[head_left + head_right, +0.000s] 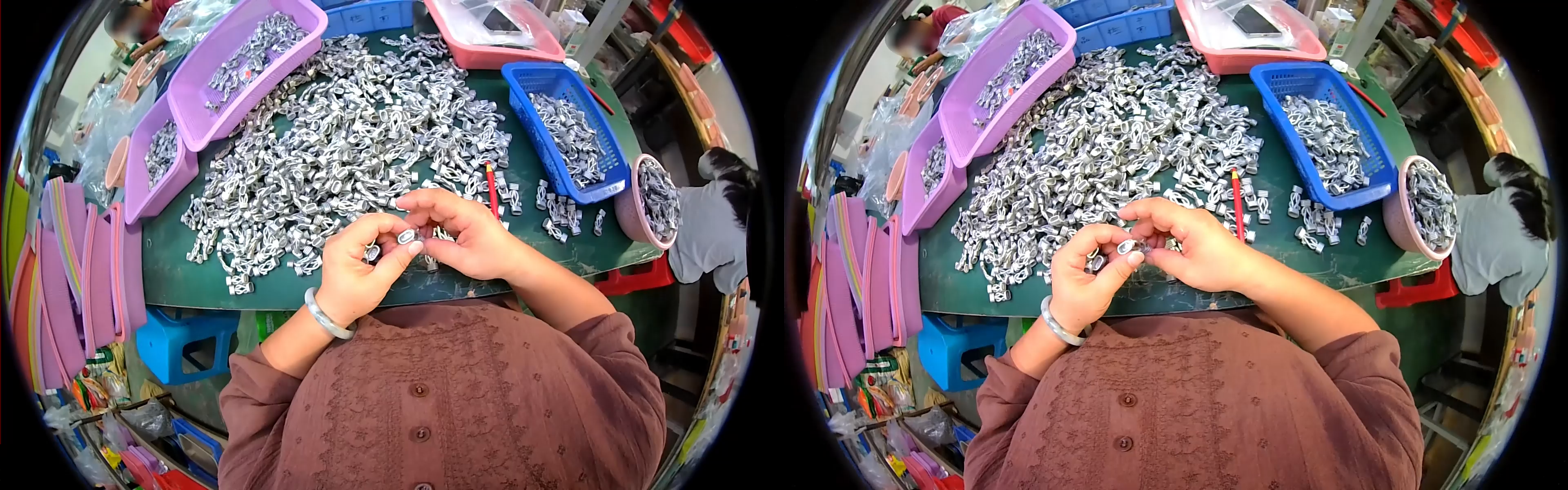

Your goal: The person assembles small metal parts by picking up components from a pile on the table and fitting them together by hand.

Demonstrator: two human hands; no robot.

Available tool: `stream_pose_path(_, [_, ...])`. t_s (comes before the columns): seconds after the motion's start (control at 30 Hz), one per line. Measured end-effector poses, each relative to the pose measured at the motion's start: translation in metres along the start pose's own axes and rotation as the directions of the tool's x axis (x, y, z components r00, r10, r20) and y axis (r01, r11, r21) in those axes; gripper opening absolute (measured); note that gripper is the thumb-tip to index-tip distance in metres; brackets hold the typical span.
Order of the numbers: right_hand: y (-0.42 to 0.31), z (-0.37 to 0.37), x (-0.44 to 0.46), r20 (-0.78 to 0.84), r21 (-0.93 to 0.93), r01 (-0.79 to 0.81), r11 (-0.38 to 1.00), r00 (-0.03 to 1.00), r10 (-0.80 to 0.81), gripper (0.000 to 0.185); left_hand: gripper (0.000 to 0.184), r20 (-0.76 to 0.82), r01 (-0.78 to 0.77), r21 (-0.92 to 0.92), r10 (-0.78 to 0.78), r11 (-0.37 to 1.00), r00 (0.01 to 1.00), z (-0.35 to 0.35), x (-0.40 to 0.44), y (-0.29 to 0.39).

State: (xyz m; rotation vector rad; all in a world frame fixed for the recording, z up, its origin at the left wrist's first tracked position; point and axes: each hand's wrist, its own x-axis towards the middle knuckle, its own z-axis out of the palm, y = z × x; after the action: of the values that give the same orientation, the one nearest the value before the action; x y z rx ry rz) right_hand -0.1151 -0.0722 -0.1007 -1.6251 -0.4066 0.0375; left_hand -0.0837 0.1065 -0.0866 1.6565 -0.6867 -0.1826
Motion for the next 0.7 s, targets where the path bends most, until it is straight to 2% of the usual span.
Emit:
stream_pose_path(0.23, [0.000, 0.001, 0.000, -0.003, -0.025, 0.007, 1.000, 1.000, -0.007, 0.046, 0.012, -0.030, -0.009, 0.030, 0.010, 1.000, 0.999, 0.000, 0.002, 0.000])
stream_pose_path(0.33, [-0.001, -0.002, 0.000, 0.046, 0.061, -0.047, 0.997, 0.998, 0.044, 0.047, 0.010, -0.037, -0.005, 0.029, 0.006, 1.000, 0.999, -0.001, 0.005, 0.001])
stream_pose_path(0.4, [-0.007, -0.004, 0.000, 0.099, 0.200, -0.174, 0.964, 0.983, 0.157, 0.048, 0.009, -0.055, -0.004, 0.029, 0.006, 1.000, 0.998, -0.002, 0.006, -0.001])
stream_pose_path(0.43, [-0.009, -0.006, 0.000, 0.130, 0.265, -0.238, 0.934, 0.969, 0.210, 0.049, 0.009, -0.044, 0.099, -0.081, -0.103, 0.992, 0.994, -0.003, 0.007, -0.002])
stream_pose_path(0.5, [-0.008, -0.007, 0.000, 0.146, 0.402, -0.236, 0.885, 0.970, 0.192, 0.049, 0.011, 0.012, 0.299, -0.290, -0.309, 0.909, 0.951, -0.004, 0.011, -0.004])
stream_pose_path(0.57, [-0.015, -0.008, 0.001, 0.151, 0.524, -0.251, 0.814, 0.968, 0.202, 0.048, 0.014, 0.079, 0.393, -0.409, -0.397, 0.824, 0.915, -0.005, 0.013, -0.006])
stream_pose_path(0.63, [-0.014, -0.007, 0.002, 0.155, 0.554, -0.239, 0.798, 0.971, 0.184, 0.047, 0.015, 0.164, 0.493, -0.482, -0.478, 0.724, 0.863, -0.007, 0.015, -0.002])
stream_pose_path(0.7, [-0.014, -0.007, 0.002, 0.157, 0.573, -0.228, 0.787, 0.973, 0.168, 0.047, 0.015, 0.181, 0.521, -0.512, -0.507, 0.683, 0.843, -0.008, 0.015, -0.005])
